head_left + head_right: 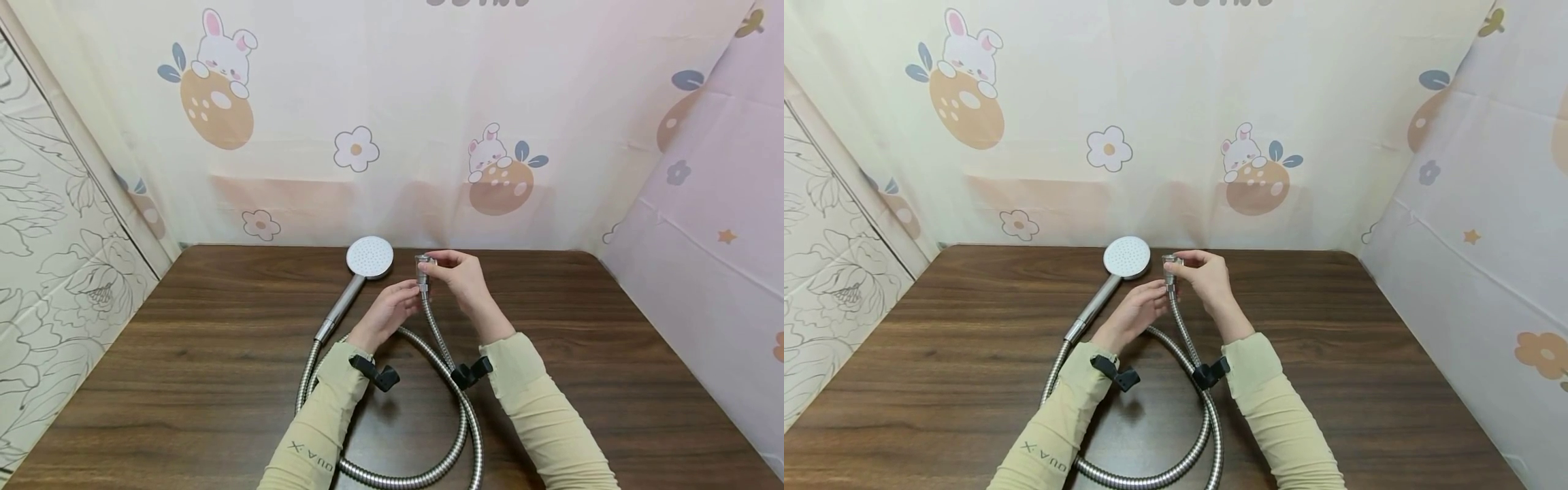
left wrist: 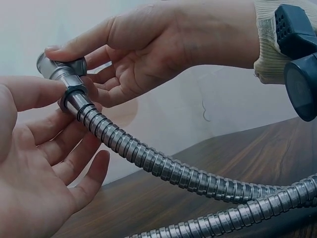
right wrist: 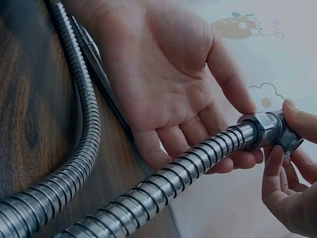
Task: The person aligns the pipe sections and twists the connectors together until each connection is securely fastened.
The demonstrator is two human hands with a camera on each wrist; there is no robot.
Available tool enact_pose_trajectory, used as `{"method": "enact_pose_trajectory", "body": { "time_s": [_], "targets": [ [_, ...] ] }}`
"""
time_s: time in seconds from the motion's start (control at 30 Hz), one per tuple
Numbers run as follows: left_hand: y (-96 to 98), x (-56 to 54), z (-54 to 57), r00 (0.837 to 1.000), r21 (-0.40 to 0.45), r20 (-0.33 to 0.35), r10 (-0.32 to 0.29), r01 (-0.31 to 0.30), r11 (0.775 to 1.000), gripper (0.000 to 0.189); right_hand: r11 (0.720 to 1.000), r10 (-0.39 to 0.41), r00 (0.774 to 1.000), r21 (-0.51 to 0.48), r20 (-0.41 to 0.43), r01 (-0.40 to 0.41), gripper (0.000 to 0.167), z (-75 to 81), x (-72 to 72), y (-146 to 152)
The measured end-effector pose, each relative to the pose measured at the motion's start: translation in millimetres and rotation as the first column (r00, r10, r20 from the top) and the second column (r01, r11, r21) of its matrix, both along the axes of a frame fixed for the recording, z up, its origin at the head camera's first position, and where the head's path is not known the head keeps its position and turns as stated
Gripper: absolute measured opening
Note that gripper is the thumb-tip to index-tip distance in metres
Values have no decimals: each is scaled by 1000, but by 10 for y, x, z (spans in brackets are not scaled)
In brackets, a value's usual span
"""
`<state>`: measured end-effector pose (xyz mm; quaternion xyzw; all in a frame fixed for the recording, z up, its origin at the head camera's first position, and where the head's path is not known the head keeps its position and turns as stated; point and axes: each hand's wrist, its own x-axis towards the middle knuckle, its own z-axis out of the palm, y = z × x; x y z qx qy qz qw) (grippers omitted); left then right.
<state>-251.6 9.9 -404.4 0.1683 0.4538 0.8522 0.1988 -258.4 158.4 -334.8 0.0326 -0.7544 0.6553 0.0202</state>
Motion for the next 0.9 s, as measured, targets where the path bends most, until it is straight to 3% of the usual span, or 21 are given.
{"method": "enact_pose_trajectory", "body": {
  "time_s": [0.9],
  "targets": [
    [1,2,-12,999,-60,2,47,-47,997,19,1000,3,1000,3,7,-3,39,-11,-3,3]
  ]
}}
